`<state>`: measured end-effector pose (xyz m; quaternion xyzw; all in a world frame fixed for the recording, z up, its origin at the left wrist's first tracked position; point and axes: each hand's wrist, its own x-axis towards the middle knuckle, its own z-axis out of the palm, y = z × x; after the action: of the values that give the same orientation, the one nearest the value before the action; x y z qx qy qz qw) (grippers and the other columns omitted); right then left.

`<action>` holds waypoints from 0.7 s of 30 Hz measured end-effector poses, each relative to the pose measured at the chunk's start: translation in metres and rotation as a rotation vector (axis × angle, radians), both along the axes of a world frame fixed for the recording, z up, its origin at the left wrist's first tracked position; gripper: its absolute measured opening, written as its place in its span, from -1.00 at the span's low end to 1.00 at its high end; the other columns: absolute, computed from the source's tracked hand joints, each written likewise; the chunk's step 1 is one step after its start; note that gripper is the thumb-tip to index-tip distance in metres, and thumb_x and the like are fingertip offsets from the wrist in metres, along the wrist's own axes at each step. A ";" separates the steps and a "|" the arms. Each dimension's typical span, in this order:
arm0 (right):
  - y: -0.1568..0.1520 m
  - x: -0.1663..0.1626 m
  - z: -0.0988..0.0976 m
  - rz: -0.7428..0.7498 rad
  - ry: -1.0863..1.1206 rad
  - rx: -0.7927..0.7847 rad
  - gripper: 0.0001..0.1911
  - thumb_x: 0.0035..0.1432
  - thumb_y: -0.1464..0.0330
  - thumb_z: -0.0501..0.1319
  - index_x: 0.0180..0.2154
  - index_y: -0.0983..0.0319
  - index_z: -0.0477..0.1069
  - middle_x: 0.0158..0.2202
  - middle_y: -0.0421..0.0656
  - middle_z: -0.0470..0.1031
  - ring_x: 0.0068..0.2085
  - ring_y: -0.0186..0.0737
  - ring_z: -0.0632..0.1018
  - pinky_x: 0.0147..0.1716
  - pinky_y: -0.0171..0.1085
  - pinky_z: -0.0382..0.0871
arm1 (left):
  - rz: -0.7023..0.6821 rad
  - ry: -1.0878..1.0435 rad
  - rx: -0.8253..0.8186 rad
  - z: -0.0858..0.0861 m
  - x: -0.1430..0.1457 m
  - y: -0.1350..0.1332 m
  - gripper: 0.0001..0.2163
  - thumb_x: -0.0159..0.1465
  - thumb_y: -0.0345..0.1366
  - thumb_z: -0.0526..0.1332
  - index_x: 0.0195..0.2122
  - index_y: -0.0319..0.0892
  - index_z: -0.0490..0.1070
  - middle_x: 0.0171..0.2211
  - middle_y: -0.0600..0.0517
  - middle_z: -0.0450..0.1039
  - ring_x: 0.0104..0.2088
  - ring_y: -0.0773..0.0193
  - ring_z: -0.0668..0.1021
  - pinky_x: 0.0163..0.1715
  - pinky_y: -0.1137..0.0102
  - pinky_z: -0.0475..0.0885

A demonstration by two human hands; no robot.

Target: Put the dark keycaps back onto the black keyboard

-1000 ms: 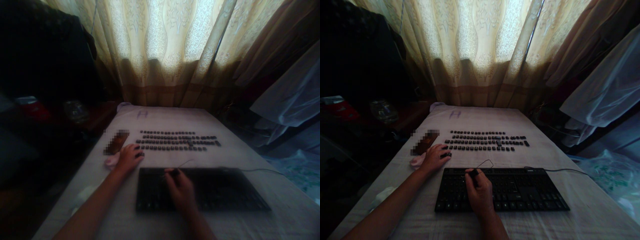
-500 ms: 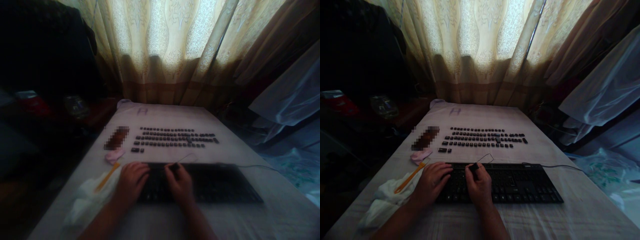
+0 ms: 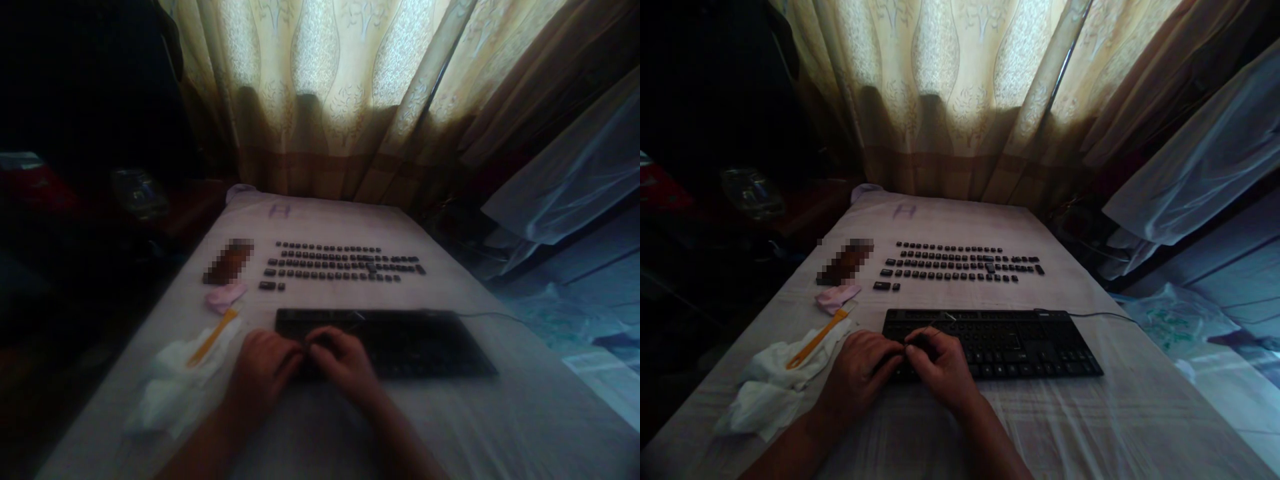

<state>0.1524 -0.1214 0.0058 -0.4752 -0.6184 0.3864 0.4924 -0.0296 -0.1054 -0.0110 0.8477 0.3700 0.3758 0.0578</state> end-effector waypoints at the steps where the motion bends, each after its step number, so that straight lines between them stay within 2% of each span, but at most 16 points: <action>1: -0.001 0.004 0.003 0.007 -0.009 -0.007 -0.84 0.11 0.36 0.20 -0.28 0.23 0.53 -0.42 -0.17 0.60 -0.42 -0.25 0.59 -0.43 -0.35 0.48 | -0.009 0.011 0.008 0.002 0.000 0.000 -0.88 0.35 -0.30 0.13 -0.26 -0.14 0.45 -0.39 0.03 0.55 -0.36 0.19 0.54 -0.26 0.24 0.36; 4: -0.007 0.014 0.012 0.021 -0.085 0.034 -0.84 0.13 0.37 0.20 -0.28 0.22 0.55 -0.37 -0.15 0.63 -0.36 -0.24 0.61 -0.36 -0.33 0.50 | -0.047 0.046 0.030 0.008 0.002 -0.002 -0.87 0.34 -0.33 0.11 -0.28 -0.15 0.44 -0.41 0.04 0.55 -0.39 0.20 0.53 -0.28 0.24 0.35; 6: -0.011 0.018 0.016 0.013 -0.151 0.116 -0.86 0.13 0.40 0.19 -0.33 0.22 0.54 -0.41 -0.16 0.62 -0.39 -0.25 0.61 -0.37 -0.34 0.50 | -0.083 0.045 0.039 0.013 0.005 -0.006 -0.87 0.34 -0.35 0.10 -0.29 -0.15 0.43 -0.42 0.05 0.55 -0.40 0.21 0.53 -0.27 0.24 0.34; 10: -0.021 0.014 0.013 -0.138 -0.257 0.340 -0.84 0.13 0.48 0.14 -0.38 0.21 0.49 -0.51 -0.18 0.57 -0.50 -0.28 0.57 -0.47 -0.36 0.45 | -0.111 0.010 0.058 0.016 0.013 -0.017 -0.90 0.33 -0.38 0.12 -0.23 -0.16 0.42 -0.40 0.05 0.56 -0.40 0.22 0.54 -0.22 0.22 0.36; 13: -0.025 0.009 0.008 -0.214 -0.264 0.432 -0.84 0.11 0.51 0.14 -0.37 0.20 0.46 -0.52 -0.18 0.55 -0.52 -0.27 0.56 -0.51 -0.35 0.42 | -0.097 0.019 0.058 0.013 0.014 -0.020 -0.89 0.33 -0.38 0.12 -0.22 -0.14 0.43 -0.42 0.07 0.57 -0.41 0.22 0.55 -0.19 0.20 0.37; 16: -0.024 0.008 0.005 -0.152 -0.245 0.433 -0.87 0.09 0.52 0.17 -0.37 0.20 0.46 -0.52 -0.18 0.53 -0.50 -0.26 0.54 -0.51 -0.34 0.42 | -0.082 0.038 0.042 0.014 0.014 -0.020 -0.85 0.34 -0.40 0.08 -0.26 -0.12 0.44 -0.47 0.08 0.56 -0.44 0.23 0.55 -0.21 0.19 0.40; 21: -0.020 0.012 0.001 -0.012 -0.249 0.327 -0.93 0.12 0.47 0.25 -0.37 0.20 0.47 -0.49 -0.18 0.55 -0.48 -0.27 0.55 -0.48 -0.35 0.45 | -0.074 0.061 0.052 0.018 0.016 -0.017 -0.83 0.35 -0.38 0.07 -0.27 -0.13 0.46 -0.51 0.05 0.53 -0.45 0.22 0.54 -0.26 0.22 0.43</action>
<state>0.1642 -0.1412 0.0070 -0.4369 -0.7260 0.2161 0.4851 -0.0134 -0.1226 0.0074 0.8731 0.3299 0.3569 0.0382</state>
